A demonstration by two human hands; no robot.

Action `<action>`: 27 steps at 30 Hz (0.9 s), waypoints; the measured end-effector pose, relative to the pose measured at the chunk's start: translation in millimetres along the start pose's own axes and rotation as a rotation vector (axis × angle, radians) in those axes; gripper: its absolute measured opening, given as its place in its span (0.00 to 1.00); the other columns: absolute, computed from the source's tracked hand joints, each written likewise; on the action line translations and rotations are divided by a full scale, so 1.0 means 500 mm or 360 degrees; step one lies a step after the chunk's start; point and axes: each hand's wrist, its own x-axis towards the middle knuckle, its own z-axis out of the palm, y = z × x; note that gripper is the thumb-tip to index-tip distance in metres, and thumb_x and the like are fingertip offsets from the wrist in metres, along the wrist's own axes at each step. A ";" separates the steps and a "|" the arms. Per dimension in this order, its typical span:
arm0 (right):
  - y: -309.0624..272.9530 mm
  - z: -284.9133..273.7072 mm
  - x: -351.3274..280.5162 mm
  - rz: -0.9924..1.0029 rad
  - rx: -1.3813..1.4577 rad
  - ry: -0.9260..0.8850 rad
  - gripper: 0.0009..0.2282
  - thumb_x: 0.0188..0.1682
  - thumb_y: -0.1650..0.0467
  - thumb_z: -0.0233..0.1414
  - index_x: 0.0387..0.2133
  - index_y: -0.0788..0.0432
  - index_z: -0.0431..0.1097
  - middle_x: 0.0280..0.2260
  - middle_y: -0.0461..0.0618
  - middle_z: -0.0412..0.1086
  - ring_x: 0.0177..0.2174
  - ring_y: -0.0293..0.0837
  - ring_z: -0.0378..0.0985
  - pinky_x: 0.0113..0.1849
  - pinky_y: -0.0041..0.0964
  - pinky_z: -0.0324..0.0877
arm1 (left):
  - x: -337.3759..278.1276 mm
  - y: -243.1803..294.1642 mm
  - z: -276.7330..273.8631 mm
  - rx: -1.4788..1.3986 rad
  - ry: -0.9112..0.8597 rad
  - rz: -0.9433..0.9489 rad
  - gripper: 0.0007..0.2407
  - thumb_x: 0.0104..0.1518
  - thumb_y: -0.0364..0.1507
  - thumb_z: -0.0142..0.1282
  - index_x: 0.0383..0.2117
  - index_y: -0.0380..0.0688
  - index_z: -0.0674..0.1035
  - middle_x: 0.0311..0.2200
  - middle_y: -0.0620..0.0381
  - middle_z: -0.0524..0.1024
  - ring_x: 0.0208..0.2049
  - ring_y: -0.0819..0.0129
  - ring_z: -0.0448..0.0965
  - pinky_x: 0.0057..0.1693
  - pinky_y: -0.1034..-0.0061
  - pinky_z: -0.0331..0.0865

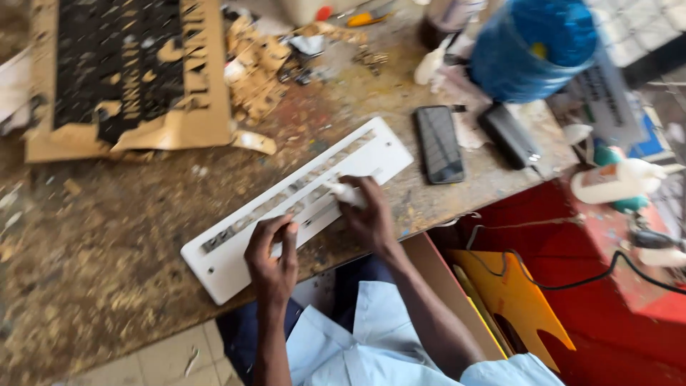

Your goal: Gluing individual letters onto a sign board at a sign shop.

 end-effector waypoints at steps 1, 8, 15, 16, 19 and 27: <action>-0.004 -0.006 0.000 0.0005 0.0043 -0.0045 0.19 0.47 0.77 0.64 0.54 0.58 0.79 0.44 0.64 0.79 0.46 0.71 0.83 0.49 0.65 0.75 | -0.003 0.002 -0.005 0.0044 0.0036 -0.0026 0.06 0.73 0.25 0.62 0.51 0.41 0.87 0.40 0.53 0.86 0.42 0.62 0.90 0.48 0.68 0.86; -0.020 -0.021 0.004 0.0002 -0.0202 -0.0204 0.17 0.47 0.78 0.64 0.50 0.52 0.80 0.43 0.56 0.82 0.45 0.65 0.83 0.51 0.60 0.76 | -0.012 0.011 -0.043 -0.0022 -0.0004 -0.0131 0.07 0.72 0.23 0.62 0.51 0.36 0.86 0.41 0.50 0.85 0.43 0.59 0.91 0.47 0.69 0.88; -0.011 -0.018 -0.004 -0.0090 -0.0242 -0.0197 0.18 0.47 0.78 0.63 0.51 0.50 0.82 0.45 0.51 0.83 0.45 0.58 0.83 0.50 0.57 0.75 | -0.014 0.020 -0.075 0.0276 -0.0138 0.0014 0.10 0.72 0.20 0.58 0.56 0.40 0.84 0.47 0.51 0.83 0.49 0.55 0.87 0.54 0.63 0.86; -0.017 -0.019 -0.002 -0.0087 -0.0241 -0.0204 0.18 0.47 0.78 0.63 0.51 0.50 0.82 0.45 0.51 0.83 0.45 0.58 0.83 0.50 0.57 0.75 | -0.010 0.019 -0.078 0.0278 -0.0136 0.0007 0.10 0.72 0.20 0.58 0.56 0.40 0.84 0.47 0.51 0.83 0.49 0.55 0.87 0.54 0.63 0.86; -0.031 -0.020 0.000 -0.0056 -0.0206 -0.0216 0.19 0.49 0.79 0.63 0.54 0.53 0.81 0.48 0.54 0.81 0.47 0.61 0.82 0.50 0.59 0.73 | -0.004 0.012 -0.088 0.0441 -0.0145 0.0099 0.09 0.72 0.22 0.60 0.54 0.41 0.85 0.48 0.53 0.80 0.52 0.54 0.85 0.57 0.59 0.83; -0.024 -0.026 0.001 -0.0084 -0.0011 -0.0023 0.20 0.66 0.70 0.61 0.69 0.60 0.70 0.48 0.60 0.66 0.47 0.52 0.76 0.55 0.59 0.70 | 0.003 -0.024 -0.060 0.0622 -0.0202 0.0216 0.07 0.71 0.26 0.63 0.52 0.45 0.86 0.49 0.54 0.77 0.54 0.55 0.79 0.56 0.59 0.77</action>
